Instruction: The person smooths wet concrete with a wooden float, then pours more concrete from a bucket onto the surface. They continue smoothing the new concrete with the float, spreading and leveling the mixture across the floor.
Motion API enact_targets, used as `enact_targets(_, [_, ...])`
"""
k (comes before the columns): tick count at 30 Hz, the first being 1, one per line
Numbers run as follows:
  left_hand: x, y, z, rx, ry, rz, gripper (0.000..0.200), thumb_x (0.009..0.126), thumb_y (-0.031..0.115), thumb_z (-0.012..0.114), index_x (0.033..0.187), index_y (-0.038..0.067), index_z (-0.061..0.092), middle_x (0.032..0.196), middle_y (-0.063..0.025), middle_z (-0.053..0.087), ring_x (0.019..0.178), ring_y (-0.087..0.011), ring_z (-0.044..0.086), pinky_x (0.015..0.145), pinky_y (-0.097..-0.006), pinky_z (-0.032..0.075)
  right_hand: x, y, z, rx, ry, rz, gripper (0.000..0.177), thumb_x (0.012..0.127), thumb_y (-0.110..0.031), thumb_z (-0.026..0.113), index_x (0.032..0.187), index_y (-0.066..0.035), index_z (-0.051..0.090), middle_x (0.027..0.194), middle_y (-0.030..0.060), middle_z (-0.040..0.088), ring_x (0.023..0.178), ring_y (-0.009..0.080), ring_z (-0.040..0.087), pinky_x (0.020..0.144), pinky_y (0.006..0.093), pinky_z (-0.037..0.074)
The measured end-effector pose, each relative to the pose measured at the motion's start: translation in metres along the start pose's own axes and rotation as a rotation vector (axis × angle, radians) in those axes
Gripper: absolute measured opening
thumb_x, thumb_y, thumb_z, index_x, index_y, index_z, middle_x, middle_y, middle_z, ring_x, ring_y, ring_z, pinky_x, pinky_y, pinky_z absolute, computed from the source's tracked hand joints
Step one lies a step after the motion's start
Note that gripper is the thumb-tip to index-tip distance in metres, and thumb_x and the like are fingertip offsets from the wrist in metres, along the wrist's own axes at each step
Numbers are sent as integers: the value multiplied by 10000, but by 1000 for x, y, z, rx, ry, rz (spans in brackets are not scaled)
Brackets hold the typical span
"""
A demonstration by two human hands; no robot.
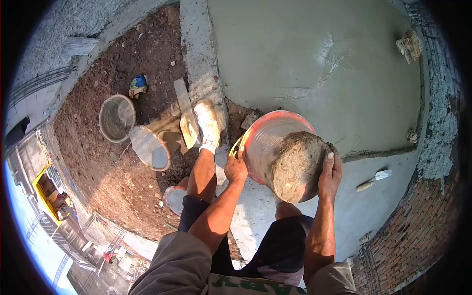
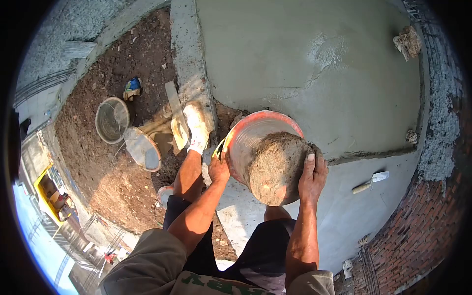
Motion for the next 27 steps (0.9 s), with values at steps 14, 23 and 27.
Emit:
enact_targets(14, [-104, 7, -18, -979, 266, -202, 519, 981, 487, 482, 1040, -16, 596, 930, -141, 671, 829, -267, 630, 720, -388, 483, -55, -164, -37, -178, -289, -923, 572, 836, -389, 692, 1236, 6, 591, 1140, 171, 625, 1048, 306, 528, 943, 419, 416])
enact_targets(23, [1, -117, 153, -1303, -168, -726, 503, 1012, 424, 416, 1231, -13, 534, 1132, -142, 640, 987, -265, 652, 803, -404, 535, -1, -82, 240, -687, -363, -620, 552, 878, -493, 639, 1141, -8, 617, 1164, 241, 622, 992, 414, 632, 825, 457, 514])
enact_targets(27, [-24, -81, 206, -2040, 21, -786, 302, 1003, 299, 429, 1054, 25, 549, 945, -105, 582, 846, -250, 574, 761, -385, 464, -6, -101, 208, -721, -373, -746, 637, 877, -527, 620, 1252, -13, 589, 1131, 212, 661, 1011, 389, 645, 879, 427, 510])
Point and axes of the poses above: each hand's wrist, its own x-axis towards the middle knuckle, its own z-axis out of the palm, y = z × x, the point moved 2 cm from there along x, towards the middle knuckle
